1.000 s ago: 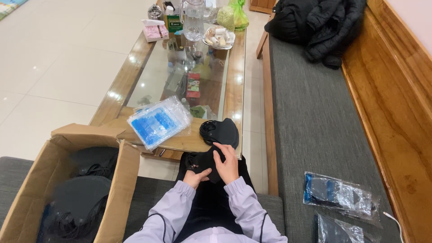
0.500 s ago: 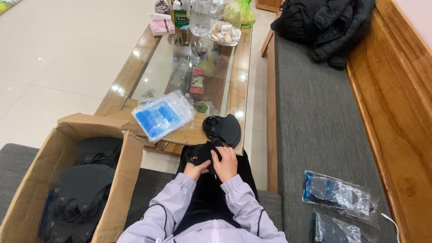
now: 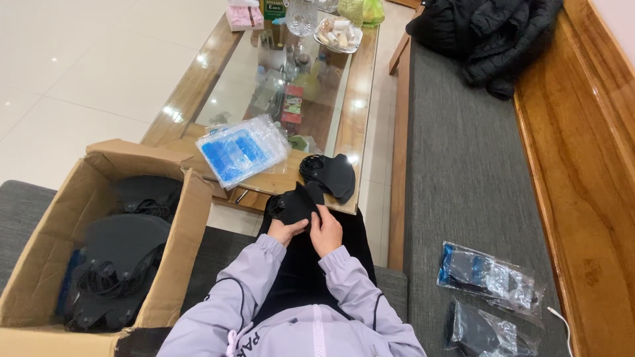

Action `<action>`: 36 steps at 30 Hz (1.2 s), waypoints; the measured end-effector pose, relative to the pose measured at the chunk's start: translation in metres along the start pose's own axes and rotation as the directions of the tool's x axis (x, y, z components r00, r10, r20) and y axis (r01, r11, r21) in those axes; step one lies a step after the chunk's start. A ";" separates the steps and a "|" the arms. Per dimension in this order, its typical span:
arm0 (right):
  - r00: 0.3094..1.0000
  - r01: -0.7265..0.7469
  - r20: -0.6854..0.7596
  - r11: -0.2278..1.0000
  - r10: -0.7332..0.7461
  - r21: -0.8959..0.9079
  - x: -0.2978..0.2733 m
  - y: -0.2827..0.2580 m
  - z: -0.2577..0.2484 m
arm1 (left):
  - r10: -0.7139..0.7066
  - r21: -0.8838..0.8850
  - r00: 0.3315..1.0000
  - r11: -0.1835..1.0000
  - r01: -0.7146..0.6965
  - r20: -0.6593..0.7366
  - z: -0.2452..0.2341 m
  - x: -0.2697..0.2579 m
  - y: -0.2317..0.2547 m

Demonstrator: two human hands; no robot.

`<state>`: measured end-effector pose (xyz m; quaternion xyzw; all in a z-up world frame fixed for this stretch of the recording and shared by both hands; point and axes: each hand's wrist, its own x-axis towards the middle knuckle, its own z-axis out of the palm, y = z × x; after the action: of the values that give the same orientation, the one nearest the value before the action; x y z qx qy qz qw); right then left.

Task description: The person takes black face masks from a cardboard box, handles them by hand to check them, and places a mask into a clear plastic bag.

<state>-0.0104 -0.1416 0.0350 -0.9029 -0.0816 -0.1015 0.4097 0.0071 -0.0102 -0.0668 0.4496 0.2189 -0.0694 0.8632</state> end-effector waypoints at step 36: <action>0.885 -0.421 -0.119 0.883 0.450 0.207 0.110 0.087 -0.017 | -0.040 -0.188 0.998 0.982 0.030 -0.053 0.003 -0.006 0.016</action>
<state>0.1134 -0.2039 0.0107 -0.8471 0.1492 -0.0729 0.5048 0.0083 -0.0034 -0.0506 0.3644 0.2566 -0.0510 0.8938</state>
